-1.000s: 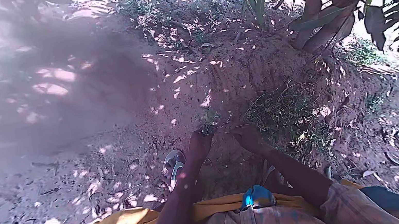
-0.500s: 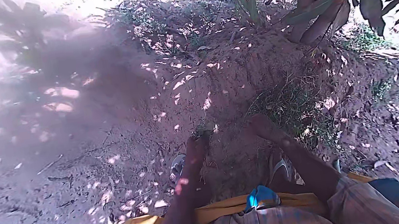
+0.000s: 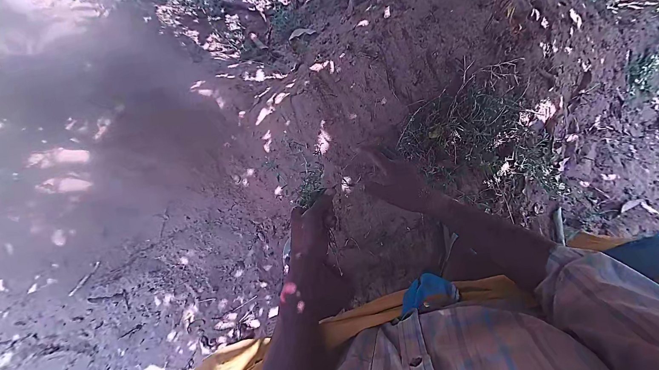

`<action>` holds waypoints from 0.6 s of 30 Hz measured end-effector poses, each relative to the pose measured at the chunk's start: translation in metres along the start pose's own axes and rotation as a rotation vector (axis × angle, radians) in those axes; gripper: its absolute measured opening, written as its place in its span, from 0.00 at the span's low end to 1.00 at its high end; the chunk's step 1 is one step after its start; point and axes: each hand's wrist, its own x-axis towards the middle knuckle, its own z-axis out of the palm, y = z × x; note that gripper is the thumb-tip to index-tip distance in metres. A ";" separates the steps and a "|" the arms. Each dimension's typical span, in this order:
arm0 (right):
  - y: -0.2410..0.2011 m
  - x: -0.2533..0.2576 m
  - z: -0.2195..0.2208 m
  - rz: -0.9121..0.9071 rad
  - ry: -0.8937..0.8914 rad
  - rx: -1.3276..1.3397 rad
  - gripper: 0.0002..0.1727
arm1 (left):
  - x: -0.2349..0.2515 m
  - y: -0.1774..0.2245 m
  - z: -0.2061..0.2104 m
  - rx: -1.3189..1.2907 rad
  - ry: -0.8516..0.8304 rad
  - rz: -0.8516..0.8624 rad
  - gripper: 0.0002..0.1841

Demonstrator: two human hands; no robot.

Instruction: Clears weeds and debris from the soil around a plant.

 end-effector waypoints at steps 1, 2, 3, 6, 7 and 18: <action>0.002 0.001 0.001 0.022 -0.051 0.004 0.32 | 0.000 0.001 0.000 0.000 0.004 0.000 0.10; 0.013 0.001 0.006 0.027 -0.089 -0.008 0.26 | 0.000 0.001 0.001 -0.004 0.012 0.009 0.10; 0.031 0.000 0.014 0.015 -0.096 -0.029 0.18 | 0.000 0.000 0.000 -0.005 0.020 0.022 0.11; 0.043 0.002 0.007 0.074 -0.146 0.015 0.13 | 0.002 0.001 0.000 0.004 0.055 0.046 0.10; 0.035 0.005 -0.006 0.123 -0.153 -0.019 0.14 | 0.001 0.001 0.000 0.016 0.067 0.046 0.10; 0.075 -0.003 -0.063 0.662 -0.045 -0.476 0.26 | 0.004 0.001 -0.004 -0.031 0.148 0.016 0.09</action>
